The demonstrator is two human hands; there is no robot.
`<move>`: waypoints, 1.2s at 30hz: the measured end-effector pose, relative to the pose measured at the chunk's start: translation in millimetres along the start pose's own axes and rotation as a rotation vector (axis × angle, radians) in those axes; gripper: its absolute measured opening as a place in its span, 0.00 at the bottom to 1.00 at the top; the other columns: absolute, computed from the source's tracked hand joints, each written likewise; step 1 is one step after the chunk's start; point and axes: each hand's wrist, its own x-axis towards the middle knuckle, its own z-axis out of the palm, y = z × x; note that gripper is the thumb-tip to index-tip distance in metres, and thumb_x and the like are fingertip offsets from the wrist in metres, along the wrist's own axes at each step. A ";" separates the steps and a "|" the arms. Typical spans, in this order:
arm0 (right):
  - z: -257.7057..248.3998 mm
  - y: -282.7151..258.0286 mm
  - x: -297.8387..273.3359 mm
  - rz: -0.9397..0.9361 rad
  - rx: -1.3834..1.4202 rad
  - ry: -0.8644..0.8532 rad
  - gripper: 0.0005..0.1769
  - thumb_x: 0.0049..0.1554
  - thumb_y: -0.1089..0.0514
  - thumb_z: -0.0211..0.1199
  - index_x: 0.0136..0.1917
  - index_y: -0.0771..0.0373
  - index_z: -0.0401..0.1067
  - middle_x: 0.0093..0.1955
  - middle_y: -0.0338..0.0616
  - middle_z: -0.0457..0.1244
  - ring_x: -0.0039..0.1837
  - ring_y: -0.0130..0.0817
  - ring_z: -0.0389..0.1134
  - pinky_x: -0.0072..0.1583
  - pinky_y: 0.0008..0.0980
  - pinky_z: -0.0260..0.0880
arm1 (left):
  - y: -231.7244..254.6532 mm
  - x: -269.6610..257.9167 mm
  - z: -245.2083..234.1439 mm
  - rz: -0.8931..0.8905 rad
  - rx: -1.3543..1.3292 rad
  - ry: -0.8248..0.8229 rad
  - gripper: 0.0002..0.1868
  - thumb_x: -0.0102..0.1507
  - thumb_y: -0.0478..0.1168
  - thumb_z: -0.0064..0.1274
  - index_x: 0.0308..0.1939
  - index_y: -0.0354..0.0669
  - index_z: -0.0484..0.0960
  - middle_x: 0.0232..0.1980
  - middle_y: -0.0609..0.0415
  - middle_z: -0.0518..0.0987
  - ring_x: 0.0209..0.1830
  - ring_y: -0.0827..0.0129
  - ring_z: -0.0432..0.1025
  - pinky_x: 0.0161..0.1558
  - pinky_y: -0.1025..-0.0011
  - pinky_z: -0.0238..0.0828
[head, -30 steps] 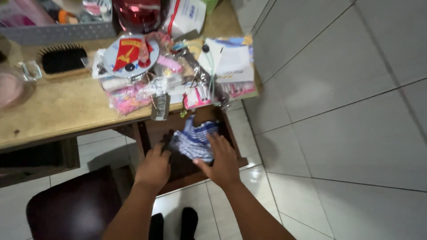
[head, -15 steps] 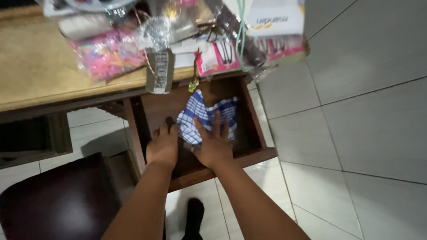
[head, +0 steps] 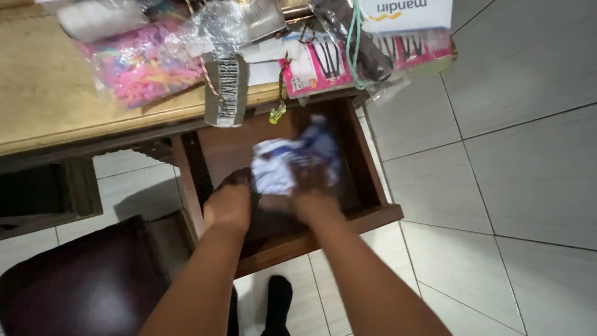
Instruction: The recorder is cleaning a wooden drawer with a damp cloth.
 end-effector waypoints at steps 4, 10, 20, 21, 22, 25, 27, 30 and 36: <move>-2.9 29.5 18.1 -0.038 -0.339 -0.089 0.21 0.71 0.40 0.47 0.75 0.38 0.55 0.90 0.46 0.23 0.85 0.70 0.24 0.78 0.70 0.35 | -4.3 -17.2 -26.9 0.089 0.028 0.090 0.17 0.69 0.35 0.40 0.60 0.50 0.78 0.60 0.43 0.81 0.55 0.49 0.79 0.53 0.54 0.78; -71.4 -81.3 -3.9 0.151 0.014 -0.284 0.49 0.58 0.43 0.50 0.87 0.39 0.32 0.87 0.38 0.19 0.84 0.52 0.18 0.71 0.64 0.53 | -12.8 -41.7 -70.3 0.502 -0.028 0.556 0.11 0.67 0.48 0.50 0.43 0.47 0.81 0.49 0.51 0.80 0.51 0.53 0.77 0.46 0.56 0.77; -55.8 -82.9 -47.0 -0.219 0.107 -0.598 0.32 0.62 0.37 0.49 0.74 0.51 0.66 0.76 0.50 0.58 0.74 0.49 0.61 0.70 0.46 0.62 | 0.5 -56.7 -61.9 0.592 0.036 0.452 0.14 0.60 0.39 0.50 0.50 0.52 0.79 0.56 0.52 0.77 0.47 0.54 0.77 0.42 0.56 0.76; -37.8 -67.4 -39.2 -0.225 0.038 -0.612 0.30 0.63 0.36 0.45 0.73 0.47 0.67 0.75 0.48 0.59 0.74 0.49 0.60 0.71 0.47 0.60 | 1.9 -61.5 -63.9 0.591 0.058 0.401 0.15 0.61 0.37 0.49 0.51 0.52 0.77 0.57 0.52 0.77 0.45 0.55 0.78 0.41 0.56 0.76; -50.5 -64.6 -45.0 -0.227 0.037 -0.608 0.30 0.63 0.36 0.45 0.73 0.47 0.67 0.75 0.48 0.59 0.74 0.49 0.60 0.71 0.47 0.60 | 4.0 -65.4 -68.7 0.590 0.060 0.405 0.15 0.61 0.37 0.49 0.51 0.52 0.77 0.57 0.52 0.77 0.45 0.55 0.78 0.41 0.56 0.76; -78.8 -57.6 -58.6 -0.126 -0.021 -0.490 0.30 0.63 0.33 0.45 0.69 0.45 0.72 0.74 0.45 0.60 0.74 0.50 0.60 0.72 0.46 0.60 | 14.7 -77.4 -88.8 0.653 0.178 0.450 0.14 0.60 0.35 0.50 0.49 0.51 0.76 0.47 0.54 0.79 0.44 0.57 0.78 0.42 0.61 0.77; -80.3 -57.7 -63.9 -0.112 -0.066 -0.423 0.29 0.61 0.35 0.49 0.66 0.50 0.72 0.74 0.46 0.58 0.74 0.49 0.58 0.71 0.48 0.59 | 24.3 -86.6 -107.5 0.721 0.100 0.537 0.07 0.60 0.39 0.53 0.42 0.49 0.76 0.42 0.54 0.79 0.44 0.58 0.78 0.38 0.59 0.76; -94.3 -73.5 -86.7 -0.126 -0.107 -0.226 0.21 0.59 0.40 0.51 0.56 0.48 0.78 0.69 0.43 0.61 0.74 0.45 0.58 0.69 0.59 0.57 | 35.3 -95.3 -135.5 0.776 0.071 0.625 0.06 0.60 0.40 0.54 0.40 0.49 0.77 0.41 0.54 0.78 0.44 0.58 0.77 0.39 0.59 0.76; -141.9 -105.6 -107.0 -0.115 0.655 0.765 0.12 0.60 0.57 0.68 0.54 0.62 0.70 0.55 0.50 0.64 0.56 0.44 0.67 0.58 0.42 0.71 | 26.4 -119.3 -182.5 0.748 -0.053 0.716 0.15 0.56 0.35 0.52 0.47 0.49 0.79 0.45 0.53 0.78 0.48 0.55 0.77 0.42 0.58 0.76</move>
